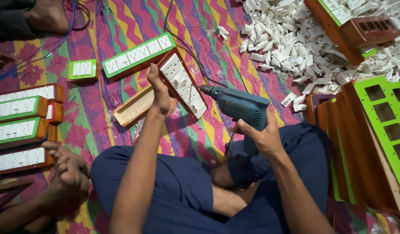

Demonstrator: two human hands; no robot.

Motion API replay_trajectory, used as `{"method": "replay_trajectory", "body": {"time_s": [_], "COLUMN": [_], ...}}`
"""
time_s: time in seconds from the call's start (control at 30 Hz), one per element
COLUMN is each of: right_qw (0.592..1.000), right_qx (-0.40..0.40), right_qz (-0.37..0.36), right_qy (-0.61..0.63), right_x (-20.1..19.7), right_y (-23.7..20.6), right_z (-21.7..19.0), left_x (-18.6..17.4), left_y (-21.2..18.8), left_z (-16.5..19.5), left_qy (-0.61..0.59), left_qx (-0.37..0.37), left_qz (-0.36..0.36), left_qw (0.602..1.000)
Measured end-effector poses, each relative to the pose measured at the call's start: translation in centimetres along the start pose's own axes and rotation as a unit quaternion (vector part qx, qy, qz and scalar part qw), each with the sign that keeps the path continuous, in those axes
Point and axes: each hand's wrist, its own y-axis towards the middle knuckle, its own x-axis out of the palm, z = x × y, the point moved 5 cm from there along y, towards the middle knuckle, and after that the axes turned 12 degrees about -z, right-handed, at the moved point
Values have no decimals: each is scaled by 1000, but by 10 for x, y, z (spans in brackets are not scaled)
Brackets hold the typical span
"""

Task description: The person sits on a mat and uses a power drill to fasten white plastic electrical sockets into wooden frames. They handle multiple frames, aligning sockets and drilling screws to secure them, then place finished units aside.

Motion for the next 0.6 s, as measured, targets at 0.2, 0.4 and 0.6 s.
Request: {"method": "replay_trajectory", "body": {"time_s": [0.2,0.4,0.6], "right_qw": [997,979,999], "right_qx": [-21,-64,-12], "right_qz": [15,30,23], "right_qy": [-68,-191,-29], "right_x": [10,25,18], "right_y": [-3,-9,-4], "right_z": [1,-4,4], "left_x": [1,-3,-9], "left_y": [2,3,5], "left_z": [2,1,-6], "left_qy": [-18,-11,5], "left_qx": [38,35,-7], "left_qz": [-23,-20,7], "left_qw": [999,999,1000]}}
